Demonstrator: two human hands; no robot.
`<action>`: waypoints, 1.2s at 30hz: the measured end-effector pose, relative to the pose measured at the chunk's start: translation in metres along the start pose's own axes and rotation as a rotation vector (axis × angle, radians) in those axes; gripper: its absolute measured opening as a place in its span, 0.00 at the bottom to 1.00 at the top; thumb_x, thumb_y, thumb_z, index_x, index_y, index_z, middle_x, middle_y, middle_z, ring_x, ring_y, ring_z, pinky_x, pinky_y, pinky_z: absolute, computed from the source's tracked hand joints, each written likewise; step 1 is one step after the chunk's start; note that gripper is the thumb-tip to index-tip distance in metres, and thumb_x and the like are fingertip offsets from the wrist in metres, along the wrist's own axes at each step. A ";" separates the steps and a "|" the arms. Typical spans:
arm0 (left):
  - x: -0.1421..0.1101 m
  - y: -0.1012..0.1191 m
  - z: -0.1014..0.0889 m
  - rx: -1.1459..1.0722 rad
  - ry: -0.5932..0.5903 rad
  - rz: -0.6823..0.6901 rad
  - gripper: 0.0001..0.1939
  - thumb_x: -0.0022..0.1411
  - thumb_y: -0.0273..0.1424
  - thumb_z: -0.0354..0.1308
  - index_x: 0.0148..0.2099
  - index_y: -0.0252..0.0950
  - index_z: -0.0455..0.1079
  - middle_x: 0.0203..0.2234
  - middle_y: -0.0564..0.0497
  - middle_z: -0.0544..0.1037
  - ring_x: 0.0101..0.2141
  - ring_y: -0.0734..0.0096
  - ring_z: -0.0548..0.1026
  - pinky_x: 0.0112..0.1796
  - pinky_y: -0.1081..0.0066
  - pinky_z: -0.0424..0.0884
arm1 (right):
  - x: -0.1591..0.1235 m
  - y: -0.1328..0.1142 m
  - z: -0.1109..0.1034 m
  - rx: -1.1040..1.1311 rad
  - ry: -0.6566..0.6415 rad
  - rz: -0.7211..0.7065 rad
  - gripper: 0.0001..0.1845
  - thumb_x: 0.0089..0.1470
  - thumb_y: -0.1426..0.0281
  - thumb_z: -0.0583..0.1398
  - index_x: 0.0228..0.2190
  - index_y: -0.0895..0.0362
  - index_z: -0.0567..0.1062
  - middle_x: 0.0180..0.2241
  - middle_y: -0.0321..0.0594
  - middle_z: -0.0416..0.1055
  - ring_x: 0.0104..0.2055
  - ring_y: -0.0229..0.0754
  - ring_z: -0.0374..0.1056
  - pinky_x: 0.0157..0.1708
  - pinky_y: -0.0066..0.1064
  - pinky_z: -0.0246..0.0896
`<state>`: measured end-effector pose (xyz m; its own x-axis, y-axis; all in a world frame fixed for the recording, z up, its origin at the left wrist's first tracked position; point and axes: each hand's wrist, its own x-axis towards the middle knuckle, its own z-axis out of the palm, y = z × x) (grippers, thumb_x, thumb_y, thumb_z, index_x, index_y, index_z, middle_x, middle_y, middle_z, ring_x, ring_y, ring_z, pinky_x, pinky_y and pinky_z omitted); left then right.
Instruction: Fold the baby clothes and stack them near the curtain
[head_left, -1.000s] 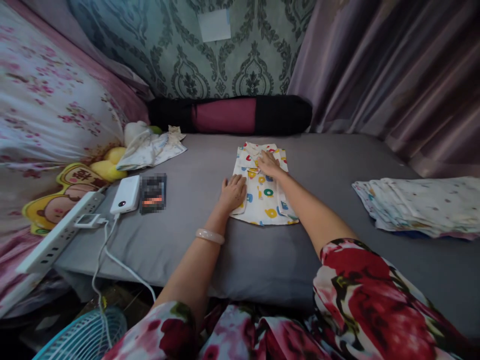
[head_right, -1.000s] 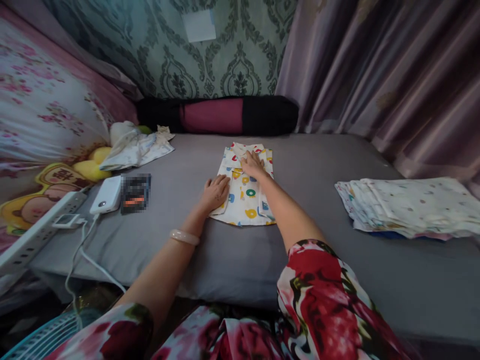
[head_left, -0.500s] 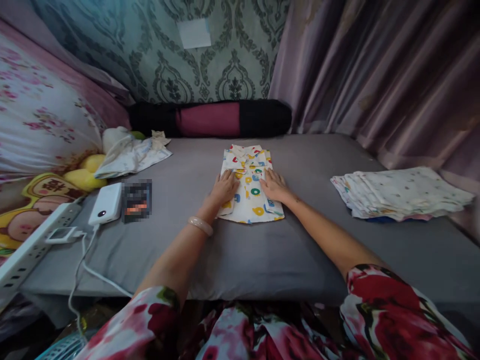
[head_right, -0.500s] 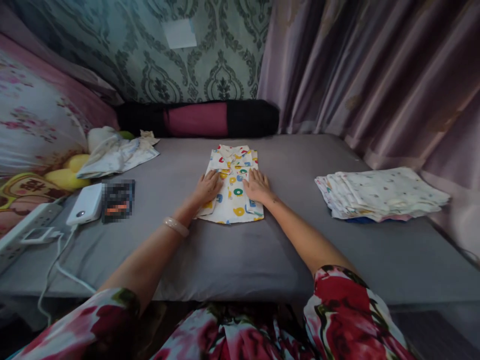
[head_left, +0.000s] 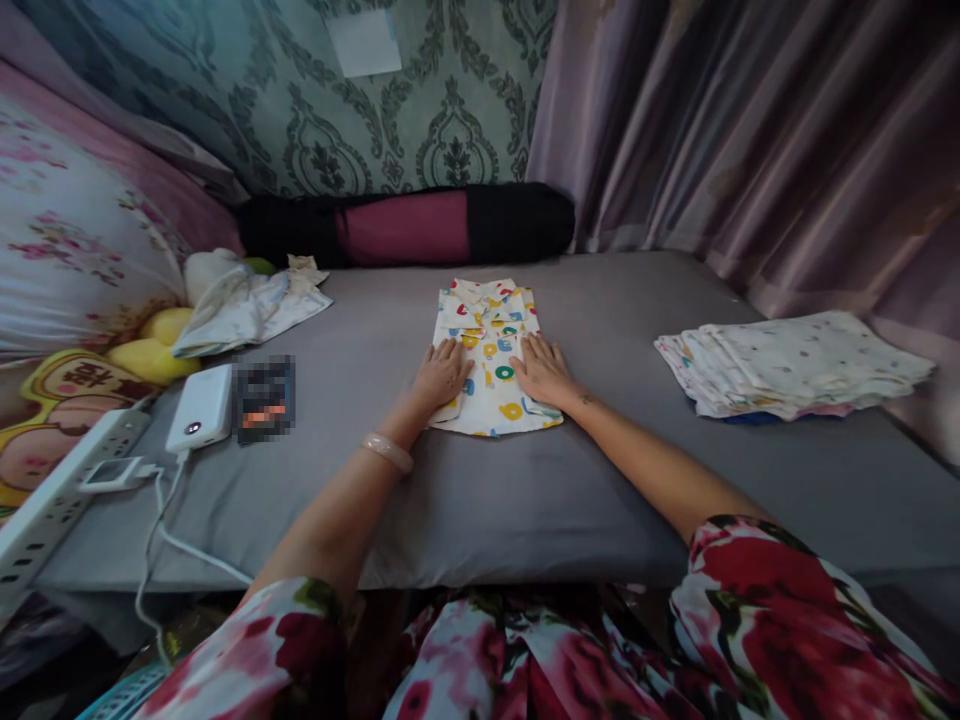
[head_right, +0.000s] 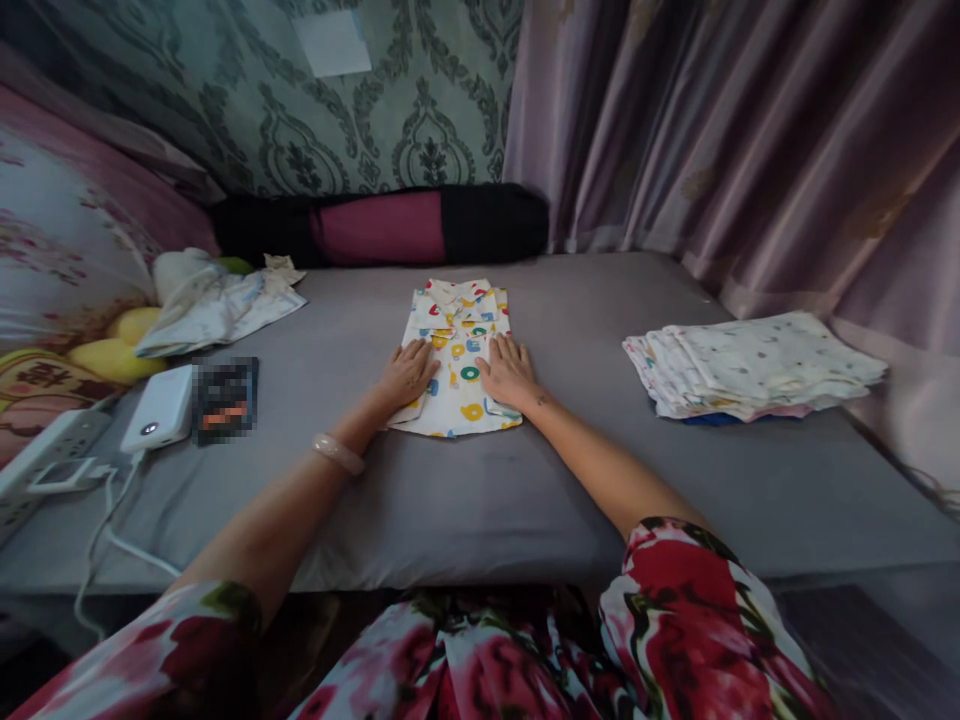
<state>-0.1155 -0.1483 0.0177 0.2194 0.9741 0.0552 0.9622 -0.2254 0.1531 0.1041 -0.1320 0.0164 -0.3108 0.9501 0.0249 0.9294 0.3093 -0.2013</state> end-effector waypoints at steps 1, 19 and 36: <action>-0.004 0.000 -0.001 0.005 -0.008 0.010 0.30 0.71 0.41 0.36 0.67 0.28 0.54 0.66 0.36 0.56 0.66 0.55 0.53 0.64 0.52 0.47 | -0.004 -0.001 0.000 0.004 -0.016 -0.010 0.37 0.65 0.56 0.37 0.65 0.68 0.52 0.69 0.54 0.43 0.70 0.52 0.37 0.67 0.50 0.33; -0.032 0.009 -0.001 0.023 -0.026 -0.028 0.32 0.70 0.43 0.36 0.68 0.28 0.50 0.67 0.37 0.53 0.67 0.57 0.50 0.65 0.58 0.46 | -0.030 -0.012 0.006 -0.010 0.010 0.000 0.38 0.65 0.55 0.38 0.65 0.68 0.52 0.68 0.54 0.43 0.70 0.53 0.39 0.66 0.49 0.34; -0.060 0.021 0.005 -0.014 -0.082 -0.007 0.38 0.69 0.49 0.37 0.70 0.28 0.46 0.69 0.36 0.48 0.68 0.54 0.43 0.65 0.55 0.43 | -0.070 -0.025 0.001 -0.008 -0.079 -0.051 0.39 0.64 0.54 0.40 0.66 0.67 0.49 0.69 0.52 0.40 0.71 0.52 0.34 0.67 0.48 0.31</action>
<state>-0.1074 -0.2116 0.0123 0.2261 0.9738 -0.0265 0.9614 -0.2187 0.1667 0.1025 -0.2060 0.0187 -0.3726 0.9270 -0.0424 0.9133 0.3582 -0.1940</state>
